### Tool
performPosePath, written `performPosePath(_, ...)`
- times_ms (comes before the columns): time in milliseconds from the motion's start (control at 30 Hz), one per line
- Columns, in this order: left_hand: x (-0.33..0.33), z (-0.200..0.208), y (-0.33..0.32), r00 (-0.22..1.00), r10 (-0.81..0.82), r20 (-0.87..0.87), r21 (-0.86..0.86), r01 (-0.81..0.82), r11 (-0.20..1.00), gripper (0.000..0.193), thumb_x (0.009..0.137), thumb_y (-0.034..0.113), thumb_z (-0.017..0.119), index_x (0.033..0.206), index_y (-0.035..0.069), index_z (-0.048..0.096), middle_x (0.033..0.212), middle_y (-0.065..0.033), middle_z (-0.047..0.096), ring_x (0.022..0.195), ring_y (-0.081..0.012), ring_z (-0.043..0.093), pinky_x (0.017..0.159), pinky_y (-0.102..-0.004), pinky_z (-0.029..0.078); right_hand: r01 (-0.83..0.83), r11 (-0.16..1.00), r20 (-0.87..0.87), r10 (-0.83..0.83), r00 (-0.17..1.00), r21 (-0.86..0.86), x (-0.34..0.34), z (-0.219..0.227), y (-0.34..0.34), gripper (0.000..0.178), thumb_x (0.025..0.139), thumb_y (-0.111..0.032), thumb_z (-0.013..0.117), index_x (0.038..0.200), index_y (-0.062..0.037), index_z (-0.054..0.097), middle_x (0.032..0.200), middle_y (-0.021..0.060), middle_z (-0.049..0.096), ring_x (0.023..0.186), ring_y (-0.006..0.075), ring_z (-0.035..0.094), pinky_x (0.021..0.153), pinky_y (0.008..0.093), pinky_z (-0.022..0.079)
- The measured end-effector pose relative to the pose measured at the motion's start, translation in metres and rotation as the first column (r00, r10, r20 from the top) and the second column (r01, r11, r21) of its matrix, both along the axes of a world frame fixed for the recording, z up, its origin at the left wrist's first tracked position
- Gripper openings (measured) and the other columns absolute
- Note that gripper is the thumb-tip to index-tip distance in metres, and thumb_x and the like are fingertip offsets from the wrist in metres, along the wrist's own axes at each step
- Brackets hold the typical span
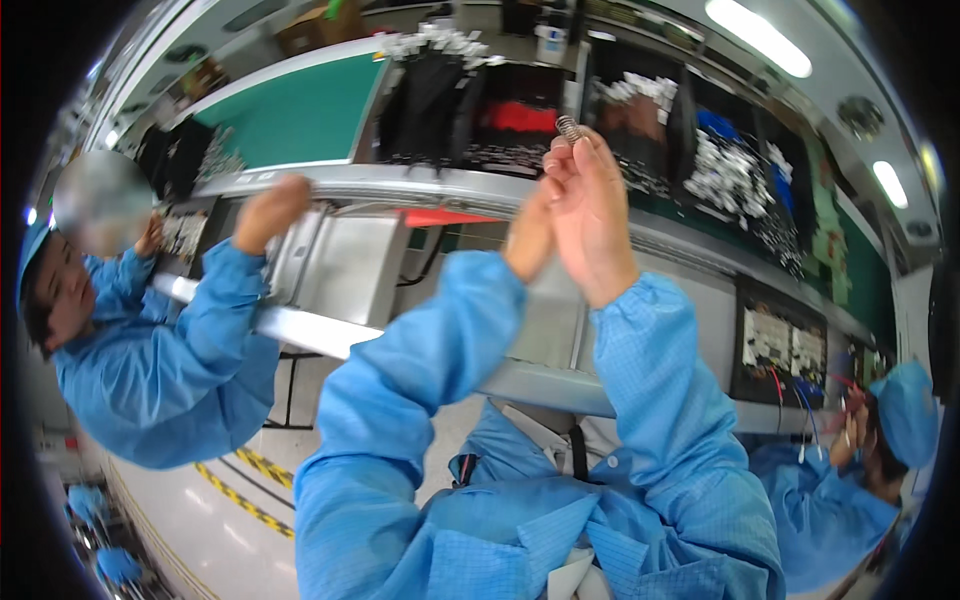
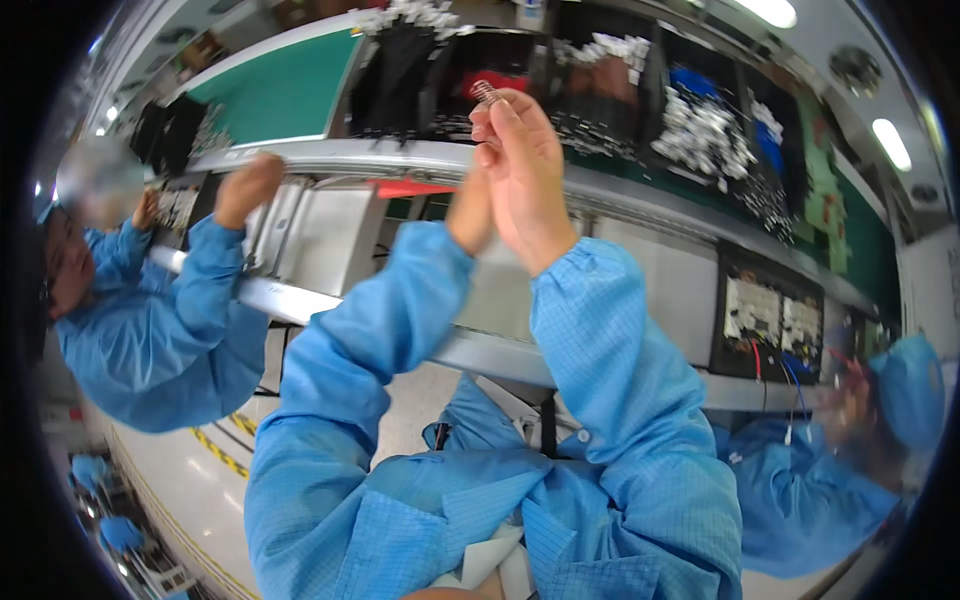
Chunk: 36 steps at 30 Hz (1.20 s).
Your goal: Connecting wires to circuit boards and assembling small components at a manual assembly station.
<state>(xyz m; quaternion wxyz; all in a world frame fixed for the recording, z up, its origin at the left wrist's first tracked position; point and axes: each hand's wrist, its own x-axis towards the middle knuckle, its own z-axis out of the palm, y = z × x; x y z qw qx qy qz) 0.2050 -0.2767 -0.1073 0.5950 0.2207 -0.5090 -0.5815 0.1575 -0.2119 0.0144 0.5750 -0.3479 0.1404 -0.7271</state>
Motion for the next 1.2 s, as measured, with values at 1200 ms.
performPosePath(1200,0.067,0.054,-0.02,0.809,-0.581,0.085,-0.072,0.587,0.807,0.049,0.082,0.064,0.048,0.083,0.014,0.051,0.066,0.0058,0.039,0.066,-0.01,0.036,0.066,-0.0258,0.034,-0.211,0.885,-0.006,0.235,0.972,0.415,-0.005,-0.102,0.02,0.041,0.096,-0.041,0.035,0.103,-0.0062,0.055,0.078,-0.001,0.052,0.07,0.0098,0.047,0.067,0.0239,0.038)
